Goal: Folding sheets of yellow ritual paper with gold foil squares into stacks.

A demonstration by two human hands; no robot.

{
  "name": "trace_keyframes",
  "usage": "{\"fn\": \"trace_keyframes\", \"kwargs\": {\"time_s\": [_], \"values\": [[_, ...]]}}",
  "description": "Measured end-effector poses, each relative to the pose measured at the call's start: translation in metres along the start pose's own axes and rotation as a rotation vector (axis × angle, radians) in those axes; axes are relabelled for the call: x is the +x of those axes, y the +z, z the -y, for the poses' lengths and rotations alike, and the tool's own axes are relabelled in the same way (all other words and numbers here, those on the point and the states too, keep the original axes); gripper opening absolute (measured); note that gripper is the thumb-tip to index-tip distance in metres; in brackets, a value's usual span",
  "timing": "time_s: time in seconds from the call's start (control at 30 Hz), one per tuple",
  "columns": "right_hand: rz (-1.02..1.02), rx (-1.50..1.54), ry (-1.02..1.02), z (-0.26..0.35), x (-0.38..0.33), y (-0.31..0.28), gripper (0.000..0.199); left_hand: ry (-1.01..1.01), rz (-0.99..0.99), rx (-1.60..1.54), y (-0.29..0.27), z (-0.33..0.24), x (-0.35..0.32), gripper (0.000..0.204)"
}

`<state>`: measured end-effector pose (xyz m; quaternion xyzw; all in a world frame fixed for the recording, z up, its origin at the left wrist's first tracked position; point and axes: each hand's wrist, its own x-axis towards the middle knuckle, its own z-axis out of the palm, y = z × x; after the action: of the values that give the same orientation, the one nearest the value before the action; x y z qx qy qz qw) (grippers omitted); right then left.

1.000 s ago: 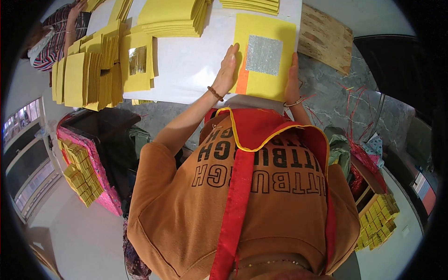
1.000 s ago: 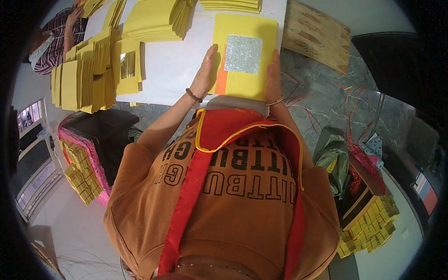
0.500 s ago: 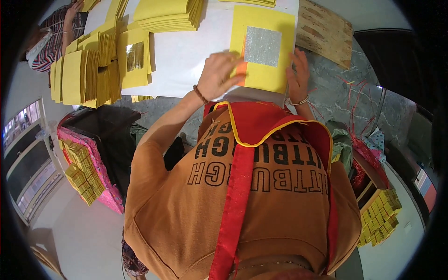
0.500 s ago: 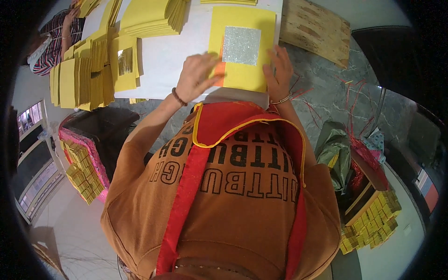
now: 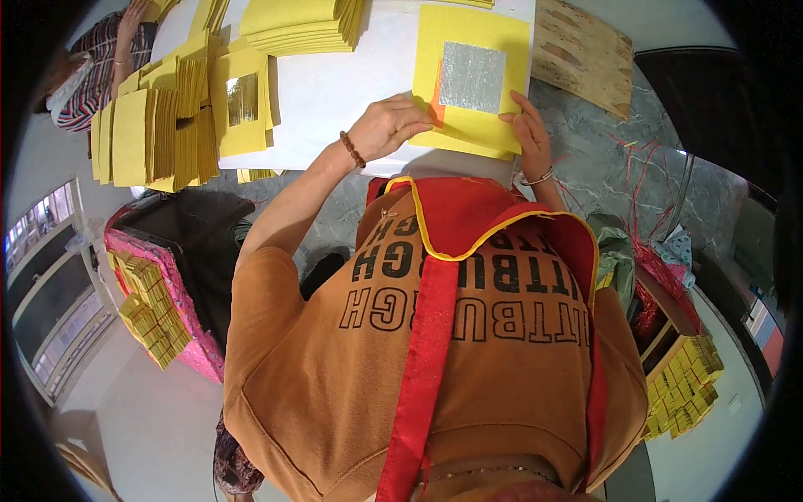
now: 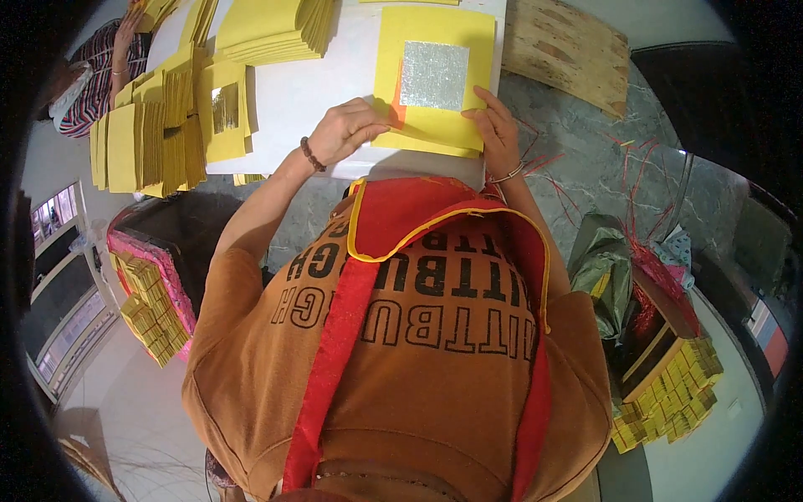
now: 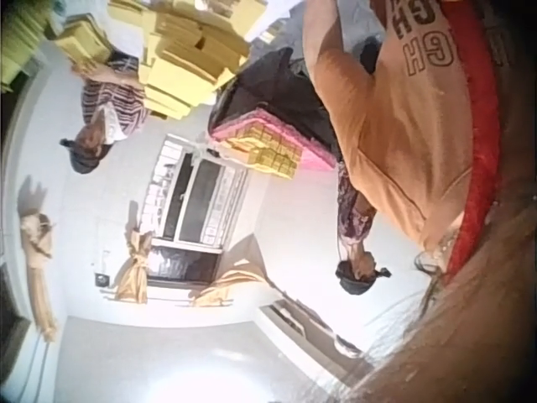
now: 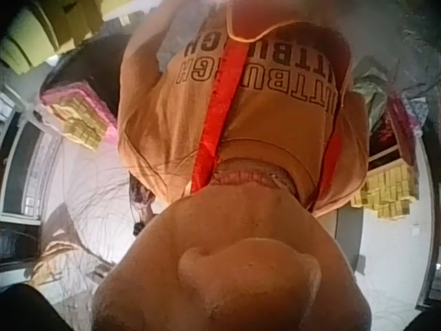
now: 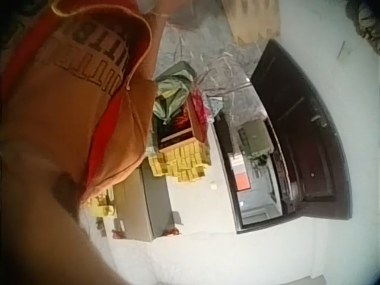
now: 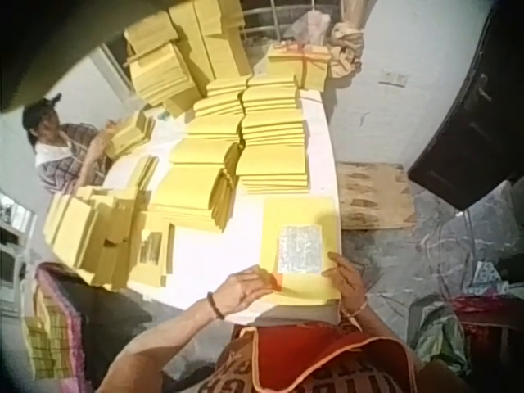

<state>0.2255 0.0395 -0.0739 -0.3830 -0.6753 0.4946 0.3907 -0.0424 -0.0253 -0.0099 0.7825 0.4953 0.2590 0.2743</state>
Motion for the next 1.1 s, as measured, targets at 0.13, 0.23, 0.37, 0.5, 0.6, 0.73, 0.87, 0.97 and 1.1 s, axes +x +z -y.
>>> {"fn": "trace_keyframes", "kwargs": {"time_s": [0.13, 0.23, 0.37, 0.5, 0.6, 0.73, 0.87, 0.97, 1.1], "values": [[-0.008, 0.031, 0.003, 0.001, -0.001, 0.002, 0.028, -0.067, 0.051, -0.107, -0.007, -0.001, 0.007, 0.020], [0.015, 0.072, 0.017, -0.006, -0.003, 0.000, 0.035, -0.156, 0.095, -0.186, -0.009, 0.002, 0.008, 0.019], [0.032, 0.082, 0.055, 0.000, -0.004, 0.000, 0.048, -0.260, 0.144, -0.284, -0.006, 0.009, 0.008, 0.017], [0.040, 0.085, 0.069, 0.001, -0.004, 0.002, 0.052, -0.270, 0.163, -0.288, -0.008, 0.010, 0.009, 0.016], [0.035, 0.147, 0.075, 0.001, -0.004, 0.002, 0.054, -0.356, 0.179, -0.319, -0.006, 0.011, 0.009, 0.016], [0.053, 0.061, 0.041, -0.001, -0.004, 0.000, 0.057, -0.355, 0.126, -0.380, -0.004, 0.012, 0.009, 0.017], [0.049, 0.035, -0.068, -0.005, -0.003, -0.001, 0.056, -0.437, 0.185, -0.441, -0.008, 0.012, 0.011, 0.016], [0.100, -0.049, -0.130, -0.004, -0.002, -0.003, 0.060, -0.452, 0.186, -0.537, -0.007, 0.016, 0.010, 0.016], [0.098, -0.019, -0.127, -0.007, -0.003, -0.004, 0.061, -0.462, 0.198, -0.536, -0.008, 0.015, 0.011, 0.016]]}}
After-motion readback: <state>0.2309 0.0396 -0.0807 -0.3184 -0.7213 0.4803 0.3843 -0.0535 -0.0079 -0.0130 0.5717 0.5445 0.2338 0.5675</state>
